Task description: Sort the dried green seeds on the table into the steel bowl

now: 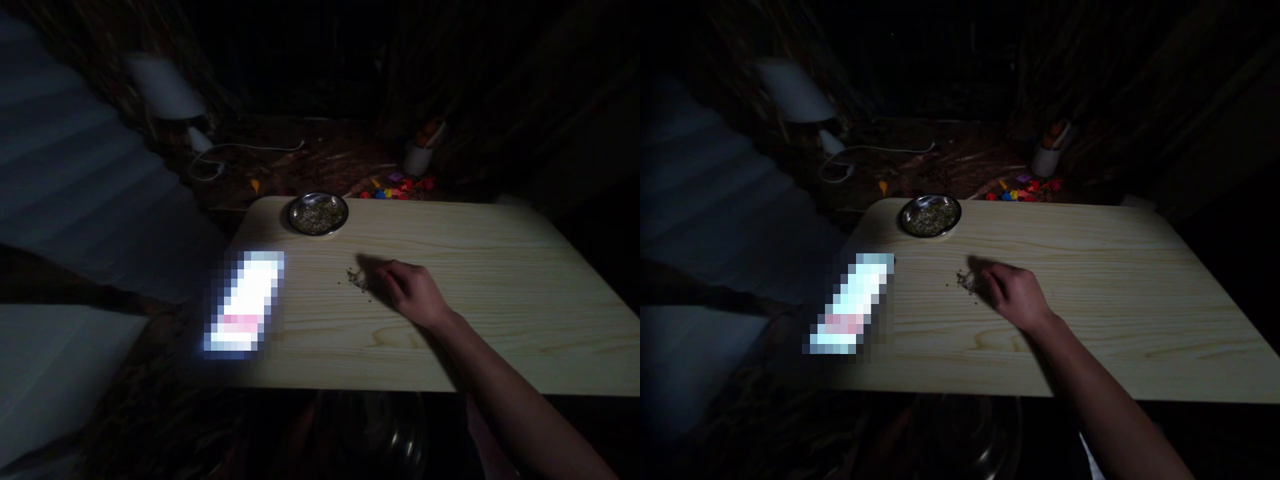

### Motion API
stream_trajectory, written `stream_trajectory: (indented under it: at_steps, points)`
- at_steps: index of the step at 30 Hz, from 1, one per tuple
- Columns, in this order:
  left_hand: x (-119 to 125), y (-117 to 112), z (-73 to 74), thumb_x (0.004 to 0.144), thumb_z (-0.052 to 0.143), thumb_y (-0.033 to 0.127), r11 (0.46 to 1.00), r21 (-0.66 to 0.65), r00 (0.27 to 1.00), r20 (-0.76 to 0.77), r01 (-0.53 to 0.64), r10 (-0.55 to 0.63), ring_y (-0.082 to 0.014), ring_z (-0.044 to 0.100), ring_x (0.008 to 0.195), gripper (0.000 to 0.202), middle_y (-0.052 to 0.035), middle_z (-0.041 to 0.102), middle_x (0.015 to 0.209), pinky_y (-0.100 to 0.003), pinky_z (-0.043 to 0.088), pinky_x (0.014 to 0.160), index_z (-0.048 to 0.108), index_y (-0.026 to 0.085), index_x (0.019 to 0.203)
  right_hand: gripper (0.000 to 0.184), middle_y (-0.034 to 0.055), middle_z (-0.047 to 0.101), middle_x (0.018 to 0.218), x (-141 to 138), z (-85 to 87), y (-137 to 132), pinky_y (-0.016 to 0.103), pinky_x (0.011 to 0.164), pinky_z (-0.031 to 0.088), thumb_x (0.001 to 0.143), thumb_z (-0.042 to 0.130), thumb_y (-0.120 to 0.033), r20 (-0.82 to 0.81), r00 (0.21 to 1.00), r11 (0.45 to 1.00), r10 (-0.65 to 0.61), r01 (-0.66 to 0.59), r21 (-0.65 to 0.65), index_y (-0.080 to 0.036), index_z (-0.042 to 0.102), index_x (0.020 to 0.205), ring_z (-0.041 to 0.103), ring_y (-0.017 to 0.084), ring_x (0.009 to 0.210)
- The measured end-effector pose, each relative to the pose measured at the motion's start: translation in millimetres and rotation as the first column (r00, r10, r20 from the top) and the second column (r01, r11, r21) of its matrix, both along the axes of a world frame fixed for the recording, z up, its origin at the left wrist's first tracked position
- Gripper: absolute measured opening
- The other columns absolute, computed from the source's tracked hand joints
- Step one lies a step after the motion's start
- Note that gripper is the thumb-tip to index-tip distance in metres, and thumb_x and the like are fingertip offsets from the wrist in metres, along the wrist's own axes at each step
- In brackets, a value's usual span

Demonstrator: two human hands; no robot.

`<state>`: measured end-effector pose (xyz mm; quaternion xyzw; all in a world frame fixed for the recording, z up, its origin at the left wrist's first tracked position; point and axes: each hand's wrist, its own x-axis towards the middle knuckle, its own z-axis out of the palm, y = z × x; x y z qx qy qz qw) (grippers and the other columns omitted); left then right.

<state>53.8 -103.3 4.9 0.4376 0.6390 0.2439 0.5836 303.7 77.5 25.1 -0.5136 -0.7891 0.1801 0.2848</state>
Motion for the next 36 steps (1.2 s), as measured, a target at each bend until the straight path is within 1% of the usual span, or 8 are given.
stream_trajectory:
  at_steps: [4,7,14,19,22,25,29,36]
  points:
    - [0.2,-0.1,0.4,0.094,0.062,0.042,1.000,0.004,1.000,-0.004,-0.010,0.010,-0.0183,0.067,0.093,0.033,-0.0068,0.068,0.109,-0.037,0.059,0.083,0.065,0.015,0.111,0.025,0.0056,0.075,0.085,2.1,-1.7,1.7,0.030,0.066,0.047,0.098,0.047,-0.033,0.037,0.999,0.999,-0.040,0.040,-0.006,-0.022,0.069,0.098,0.068,0.020,0.072]
    - [0.5,0.1,1.4,0.093,0.062,0.043,1.000,0.012,1.000,-0.006,-0.018,0.018,-0.0185,0.067,0.093,0.033,-0.0066,0.068,0.109,-0.037,0.059,0.082,0.065,0.015,0.111,0.025,0.0059,0.075,0.085,2.3,-2.0,1.2,0.030,0.066,0.048,0.098,0.046,-0.033,0.019,0.998,0.999,-0.053,0.053,-0.001,-0.021,0.068,0.099,0.068,0.020,0.071]
    - [1.7,2.0,4.1,0.093,0.062,0.044,0.999,0.031,0.999,-0.009,-0.037,0.038,-0.0187,0.067,0.092,0.035,-0.0064,0.068,0.108,-0.037,0.059,0.082,0.065,0.014,0.111,0.024,0.0060,0.075,0.087,1.3,-1.5,-0.2,0.030,0.069,0.048,0.098,0.046,-0.031,0.000,1.000,1.000,0.006,-0.006,0.009,-0.021,0.068,0.100,0.068,0.020,0.075]
    - [1.4,1.7,3.0,0.093,0.062,0.044,1.000,0.012,0.999,-0.017,-0.027,0.027,-0.0196,0.067,0.094,0.035,-0.0060,0.068,0.107,-0.038,0.059,0.084,0.065,0.014,0.109,0.025,0.0044,0.073,0.081,3.1,-2.0,1.4,0.030,0.063,0.046,0.098,0.047,-0.033,0.025,1.000,1.000,-0.011,0.011,0.004,-0.021,0.069,0.098,0.065,0.019,0.066]
    - [1.1,1.5,2.4,0.093,0.062,0.045,1.000,0.011,0.999,-0.019,-0.027,0.028,-0.0193,0.067,0.094,0.034,-0.0061,0.069,0.107,-0.038,0.058,0.085,0.066,0.014,0.108,0.024,0.0050,0.074,0.083,3.0,-0.9,0.7,0.030,0.065,0.046,0.098,0.047,-0.032,0.000,1.000,1.000,-0.020,0.020,0.016,-0.021,0.068,0.098,0.066,0.019,0.069]
    - [0.7,0.9,2.5,0.093,0.062,0.046,0.999,0.018,0.999,-0.015,-0.033,0.033,-0.0192,0.068,0.094,0.034,-0.0061,0.070,0.107,-0.038,0.058,0.086,0.067,0.015,0.106,0.024,0.0051,0.074,0.083,1.8,0.5,-1.1,0.029,0.066,0.047,0.098,0.047,-0.031,-0.021,1.000,1.000,-0.002,0.003,0.020,-0.020,0.068,0.099,0.067,0.019,0.070]
    - [0.2,-0.7,2.5,0.093,0.062,0.045,0.999,0.021,0.999,-0.007,-0.032,0.032,-0.0192,0.067,0.095,0.034,-0.0068,0.069,0.109,-0.039,0.058,0.086,0.066,0.015,0.109,0.023,0.0049,0.074,0.083,0.6,0.3,-2.3,0.029,0.065,0.046,0.098,0.048,-0.030,-0.004,0.999,0.999,0.037,-0.037,0.008,-0.021,0.069,0.098,0.066,0.019,0.069]
    - [-0.6,-1.9,0.0,0.093,0.062,0.042,1.000,0.019,1.000,0.008,-0.019,0.019,-0.0193,0.066,0.096,0.034,-0.0072,0.067,0.112,-0.038,0.059,0.084,0.064,0.015,0.114,0.024,0.0050,0.074,0.085,1.3,-0.7,-1.3,0.029,0.067,0.046,0.098,0.048,-0.030,0.016,1.000,1.000,0.017,-0.017,0.008,-0.021,0.069,0.099,0.067,0.019,0.071]
